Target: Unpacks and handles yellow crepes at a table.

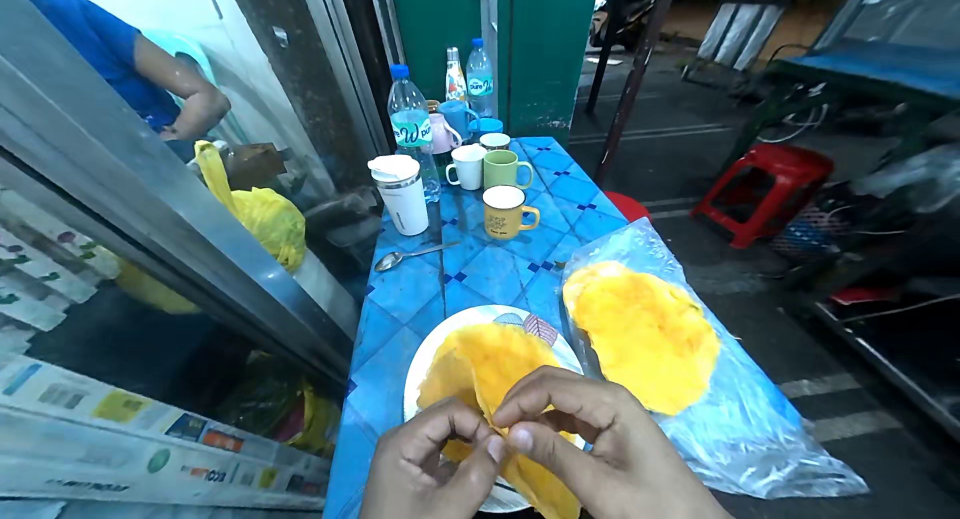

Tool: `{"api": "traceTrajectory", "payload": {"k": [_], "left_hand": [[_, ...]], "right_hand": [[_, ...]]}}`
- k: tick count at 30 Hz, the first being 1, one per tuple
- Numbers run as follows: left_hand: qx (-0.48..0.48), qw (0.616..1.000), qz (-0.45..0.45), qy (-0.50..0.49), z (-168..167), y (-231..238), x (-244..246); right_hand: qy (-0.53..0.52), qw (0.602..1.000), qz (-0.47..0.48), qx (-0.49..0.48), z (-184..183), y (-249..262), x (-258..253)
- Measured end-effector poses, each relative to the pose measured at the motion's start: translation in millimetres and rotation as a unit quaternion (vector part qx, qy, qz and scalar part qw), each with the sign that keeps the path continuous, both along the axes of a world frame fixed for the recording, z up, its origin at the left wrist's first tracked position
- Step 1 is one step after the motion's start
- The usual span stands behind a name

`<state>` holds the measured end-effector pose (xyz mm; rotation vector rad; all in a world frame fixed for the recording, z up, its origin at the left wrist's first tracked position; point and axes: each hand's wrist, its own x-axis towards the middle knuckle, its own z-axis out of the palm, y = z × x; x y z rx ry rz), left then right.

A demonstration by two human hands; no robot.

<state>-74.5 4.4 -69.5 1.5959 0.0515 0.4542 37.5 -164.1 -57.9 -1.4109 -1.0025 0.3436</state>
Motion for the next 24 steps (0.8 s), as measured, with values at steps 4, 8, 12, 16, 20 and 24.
{"api": "traceTrajectory", "payload": {"k": [4, 8, 12, 16, 20, 24], "left_hand": [[-0.005, 1.000, -0.015, 0.009, -4, 0, -3], [-0.007, 0.999, -0.031, 0.006, -7, 3, -6], [-0.010, 0.999, -0.036, -0.001, -9, 5, -8], [-0.013, 0.998, -0.052, -0.015, -11, 6, -9], [-0.005, 0.998, -0.056, -0.013, -13, 8, -10], [0.000, 0.999, -0.047, 0.009, -15, 10, -12]], "right_hand": [[0.047, 0.998, 0.012, -0.040, 2, -1, 0], [0.081, 0.995, 0.033, -0.052, 2, 1, 2], [0.114, 0.991, 0.050, -0.043, 1, 3, 5], [0.202, 0.976, 0.081, -0.025, 1, 4, 8], [0.300, 0.946, 0.119, -0.018, 0, 6, 10], [0.337, 0.931, 0.136, -0.023, -7, 10, 9]]}}
